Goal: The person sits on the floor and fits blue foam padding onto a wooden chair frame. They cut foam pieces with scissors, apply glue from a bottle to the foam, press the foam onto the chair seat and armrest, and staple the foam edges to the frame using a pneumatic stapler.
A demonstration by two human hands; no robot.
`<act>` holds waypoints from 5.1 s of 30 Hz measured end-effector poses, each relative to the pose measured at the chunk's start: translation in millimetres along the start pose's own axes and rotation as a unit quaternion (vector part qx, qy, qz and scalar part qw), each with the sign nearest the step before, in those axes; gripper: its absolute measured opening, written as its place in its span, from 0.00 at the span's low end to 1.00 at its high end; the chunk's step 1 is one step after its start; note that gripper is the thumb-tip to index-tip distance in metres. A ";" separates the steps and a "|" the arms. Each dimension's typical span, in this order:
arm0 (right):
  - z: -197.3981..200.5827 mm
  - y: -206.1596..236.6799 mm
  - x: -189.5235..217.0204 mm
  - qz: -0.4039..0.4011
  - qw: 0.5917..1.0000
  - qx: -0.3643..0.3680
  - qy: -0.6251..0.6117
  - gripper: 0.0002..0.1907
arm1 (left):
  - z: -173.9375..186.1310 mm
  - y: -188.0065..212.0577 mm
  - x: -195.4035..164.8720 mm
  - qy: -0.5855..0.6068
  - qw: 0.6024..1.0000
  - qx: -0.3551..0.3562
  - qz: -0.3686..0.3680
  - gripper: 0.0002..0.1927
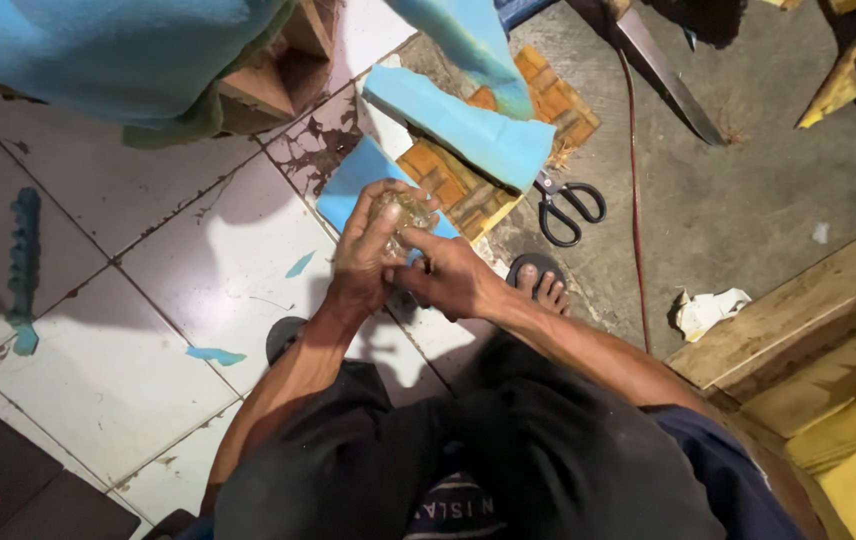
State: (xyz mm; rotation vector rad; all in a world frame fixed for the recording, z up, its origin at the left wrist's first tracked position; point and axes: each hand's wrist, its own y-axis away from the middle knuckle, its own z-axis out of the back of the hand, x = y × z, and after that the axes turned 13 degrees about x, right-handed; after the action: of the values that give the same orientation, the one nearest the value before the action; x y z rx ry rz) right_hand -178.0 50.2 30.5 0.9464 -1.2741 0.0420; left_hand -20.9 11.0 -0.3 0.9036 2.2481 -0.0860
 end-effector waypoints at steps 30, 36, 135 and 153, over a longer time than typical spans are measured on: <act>34.5 28.0 -80.5 0.198 0.900 -0.053 -0.384 0.32 | 104.9 -7.8 15.4 -0.040 0.968 -0.245 0.038 0.16; 48.1 10.5 -90.3 0.081 0.947 -0.197 -0.241 0.25 | 101.3 -25.7 -5.8 -0.413 0.872 -0.262 -0.014 0.20; 75.8 -20.8 -127.5 0.076 0.969 -0.209 0.109 0.22 | 40.6 -6.9 77.7 -0.751 0.656 0.046 0.053 0.22; 51.9 1.3 -147.2 0.045 0.923 -0.315 0.215 0.20 | 23.6 -19.6 64.4 -0.732 0.666 0.039 0.134 0.23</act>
State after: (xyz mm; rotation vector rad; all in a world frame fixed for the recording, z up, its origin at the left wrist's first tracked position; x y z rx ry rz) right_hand -270.2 86.7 -90.1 0.2936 -0.8321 -0.0824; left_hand -52.2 26.6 -62.4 0.7099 0.5742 -0.5556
